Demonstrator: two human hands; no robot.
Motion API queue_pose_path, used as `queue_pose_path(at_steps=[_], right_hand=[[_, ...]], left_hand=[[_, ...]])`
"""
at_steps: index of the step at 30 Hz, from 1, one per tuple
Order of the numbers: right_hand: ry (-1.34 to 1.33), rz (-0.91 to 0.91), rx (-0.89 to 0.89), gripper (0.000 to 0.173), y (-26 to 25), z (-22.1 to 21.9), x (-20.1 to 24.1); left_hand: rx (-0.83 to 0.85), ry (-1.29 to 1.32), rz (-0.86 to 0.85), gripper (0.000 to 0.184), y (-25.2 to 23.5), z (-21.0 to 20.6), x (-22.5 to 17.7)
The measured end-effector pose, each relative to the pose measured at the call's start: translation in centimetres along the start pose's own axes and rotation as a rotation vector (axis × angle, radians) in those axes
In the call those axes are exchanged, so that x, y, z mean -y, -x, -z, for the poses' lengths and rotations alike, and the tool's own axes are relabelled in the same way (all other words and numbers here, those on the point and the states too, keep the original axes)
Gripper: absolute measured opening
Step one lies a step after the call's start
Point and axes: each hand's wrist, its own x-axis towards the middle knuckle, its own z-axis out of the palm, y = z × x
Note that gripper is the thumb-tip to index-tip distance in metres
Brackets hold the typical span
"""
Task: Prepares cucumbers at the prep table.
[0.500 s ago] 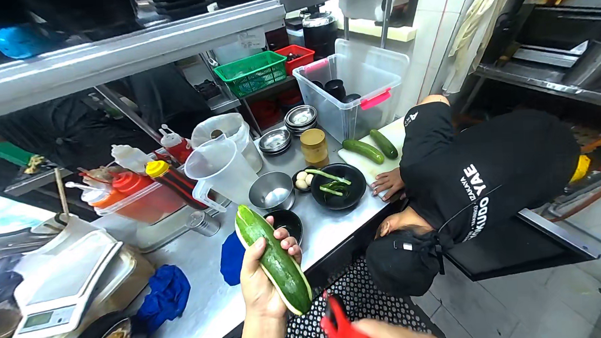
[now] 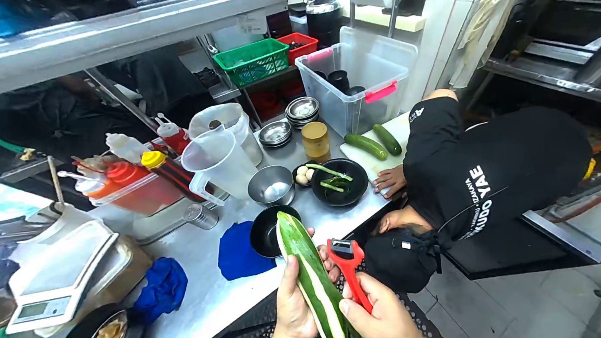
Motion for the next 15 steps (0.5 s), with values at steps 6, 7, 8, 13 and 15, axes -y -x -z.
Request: queue_pose_path(at_steps=[6, 7, 8, 13, 15], right_hand=[[0.095, -0.037, 0.012, 0.014, -2.8, 2.3, 0.4], [0.145, -0.035, 0.025, 0.015, -4.0, 2.9, 0.5], [0.195, -0.034, 0.034, 0.015, -5.3, 3.5, 0.8], [0.514, 0.087, -0.035, 0.015, -12.6, 5.8, 3.7], [0.644, 0.134, -0.094, 0.014, -15.6, 6.2, 4.9]], left_hand=[[-0.131, -0.037, -0.04, 0.061, 1.2, 4.3, -1.9], [-0.148, -0.024, -0.03, 0.061, 1.4, 5.1, -2.1], [-0.169, -0.009, -0.015, 0.059, 1.6, 5.8, -2.4], [-0.209, 0.004, -0.008, 0.065, 1.2, 7.7, -3.1], [-0.198, 0.024, -0.012, 0.068, 0.7, 7.8, -3.3]])
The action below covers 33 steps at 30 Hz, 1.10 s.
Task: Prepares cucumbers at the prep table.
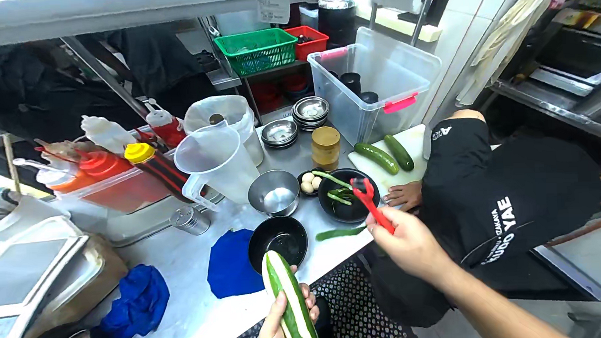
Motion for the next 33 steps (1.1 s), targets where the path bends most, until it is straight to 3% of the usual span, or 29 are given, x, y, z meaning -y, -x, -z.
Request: queue_pose_path(at_steps=[2, 5, 10, 16, 21, 33], right_hand=[[0.125, 0.003, -0.039, 0.012, -3.0, 0.3, 0.3], [0.272, -0.011, -0.066, 0.014, -7.4, -0.6, -0.6], [0.323, -0.144, 0.017, 0.021, -9.8, -3.4, -4.0], [0.014, -0.228, 0.188, 0.03, -2.1, -6.2, -3.7], [-0.149, -0.185, 0.273, 0.022, 4.6, -8.8, -2.0], [-0.36, -0.205, 0.048, 0.039, 7.9, -10.2, -1.1]], left_hand=[[0.017, 0.01, 0.007, 0.065, -0.5, -0.1, -0.3], [0.05, 0.023, 0.032, 0.046, -1.5, 0.1, -1.0], [0.087, 0.029, 0.047, 0.055, -3.5, 0.2, -2.3], [0.099, 0.014, 0.072, 0.069, -6.1, 0.1, -3.6], [0.07, 0.054, 0.173, 0.073, -8.0, -0.8, -4.0], [0.181, -0.017, 0.333, 0.065, -10.2, -1.5, -4.6]])
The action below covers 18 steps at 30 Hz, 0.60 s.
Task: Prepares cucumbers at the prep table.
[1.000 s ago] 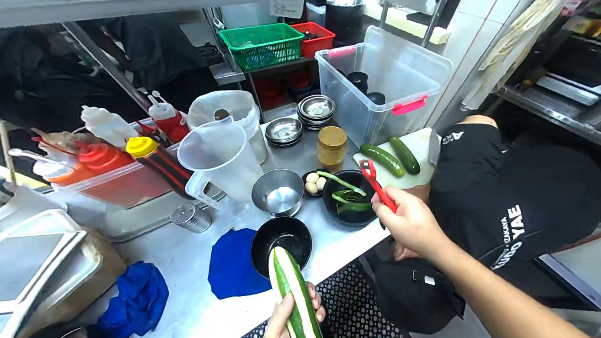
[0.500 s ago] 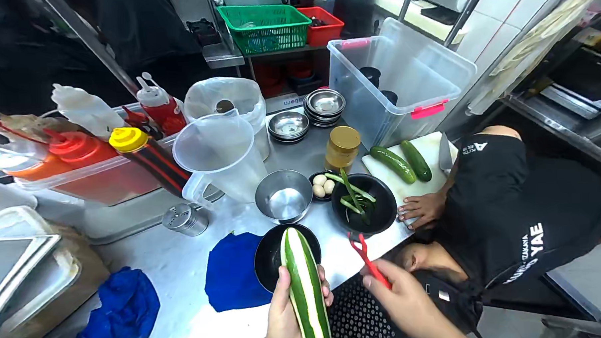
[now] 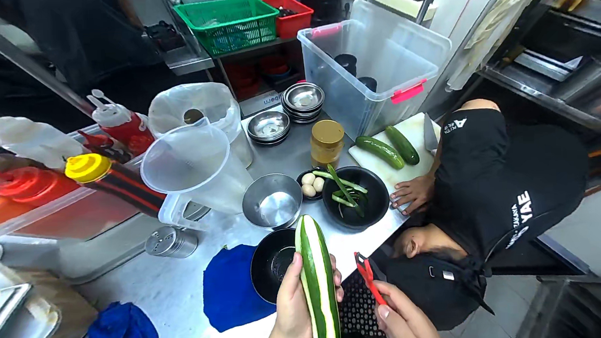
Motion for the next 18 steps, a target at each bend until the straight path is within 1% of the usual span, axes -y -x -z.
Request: queue_pose_path(at_steps=[3, 10, 14, 18], right_hand=[[-0.006, 0.029, -0.021, 0.036, 0.1, -0.5, -0.1], [0.049, 0.049, 0.027, 0.033, -0.2, -1.3, -0.3], [0.054, 0.063, 0.052, 0.033, -0.6, -1.7, 0.0], [0.065, 0.07, 0.084, 0.032, -0.8, -2.0, 0.0]], left_hand=[[-0.003, -0.019, -0.001, 0.064, 0.1, 0.3, -0.1], [-0.022, -0.019, -0.042, 0.065, 0.9, 0.5, -0.4], [-0.02, -0.018, -0.093, 0.062, 1.4, 1.2, -0.7], [-0.062, -0.028, -0.107, 0.062, 1.9, 1.4, -1.2]])
